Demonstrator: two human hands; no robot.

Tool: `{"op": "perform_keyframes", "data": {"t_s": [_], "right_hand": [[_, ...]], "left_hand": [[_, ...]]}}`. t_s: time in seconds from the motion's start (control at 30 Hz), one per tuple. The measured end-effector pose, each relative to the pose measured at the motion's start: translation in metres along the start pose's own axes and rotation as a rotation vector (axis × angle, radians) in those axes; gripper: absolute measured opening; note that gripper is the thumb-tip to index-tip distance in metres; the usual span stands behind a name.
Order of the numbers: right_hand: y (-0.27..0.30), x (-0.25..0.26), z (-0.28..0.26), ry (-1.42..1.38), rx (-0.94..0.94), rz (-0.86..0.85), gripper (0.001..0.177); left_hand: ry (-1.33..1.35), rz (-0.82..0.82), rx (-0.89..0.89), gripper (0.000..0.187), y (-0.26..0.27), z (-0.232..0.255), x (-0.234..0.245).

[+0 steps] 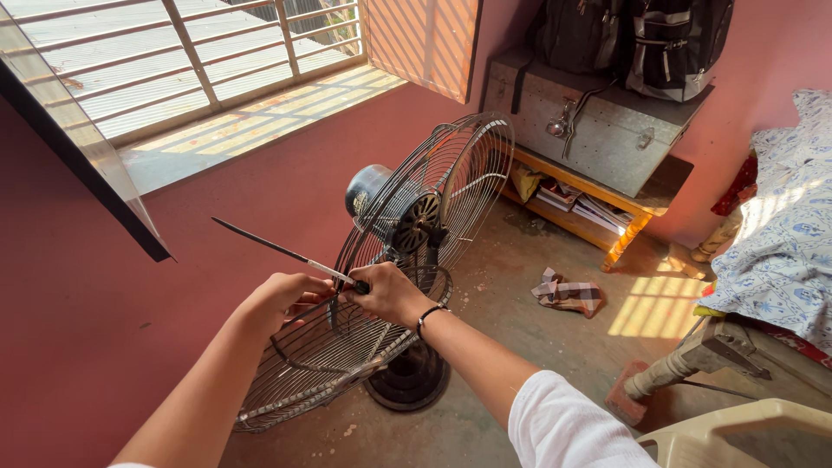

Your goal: The person uses a screwdriver to remove screws from the front and rear wire cages of a standing electric fan. They detach the front cage, then the rear cage, and place the removed screws on a nearby plastic chair.

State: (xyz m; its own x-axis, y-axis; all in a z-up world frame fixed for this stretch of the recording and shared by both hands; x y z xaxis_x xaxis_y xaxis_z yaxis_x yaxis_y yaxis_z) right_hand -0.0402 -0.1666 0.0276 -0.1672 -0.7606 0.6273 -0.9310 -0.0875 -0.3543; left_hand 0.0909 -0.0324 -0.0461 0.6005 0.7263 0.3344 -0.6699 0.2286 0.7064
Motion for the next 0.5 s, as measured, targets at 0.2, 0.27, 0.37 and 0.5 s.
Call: {"op": "perform_keyframes", "data": {"t_s": [0.2, 0.27, 0.37, 0.5], "right_hand": [[0.0, 0.003, -0.005, 0.045, -0.008, -0.014, 0.022], [0.0, 0.005, -0.005, 0.009, -0.028, 0.004, 0.021], [0.002, 0.01, -0.01, -0.026, -0.006, 0.017, 0.022], [0.013, 0.014, -0.012, 0.006, -0.006, 0.014, 0.025]], "left_hand": [[-0.016, -0.025, -0.207, 0.028, 0.025, -0.011, -0.004], [0.112, -0.018, -0.216, 0.031, 0.029, -0.014, -0.008], [0.066, 0.119, -0.182, 0.031, 0.039, -0.017, -0.011], [0.032, 0.185, -0.173, 0.031, 0.054, -0.02, -0.019]]}}
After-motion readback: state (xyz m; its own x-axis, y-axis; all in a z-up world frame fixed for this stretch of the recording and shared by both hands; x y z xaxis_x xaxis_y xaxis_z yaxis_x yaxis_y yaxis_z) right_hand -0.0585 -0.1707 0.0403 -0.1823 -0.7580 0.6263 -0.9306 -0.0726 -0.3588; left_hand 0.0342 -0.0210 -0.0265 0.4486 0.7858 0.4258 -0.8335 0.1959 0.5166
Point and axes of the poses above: each hand's wrist, its own y-axis away from the middle knuckle, its own x-axis out of the back of the hand, z = x × y, the point moved 8 cm from there along -y, towards the middle knuckle, and after that the axes turned 13 degrees about x, right-handed, at the moved point
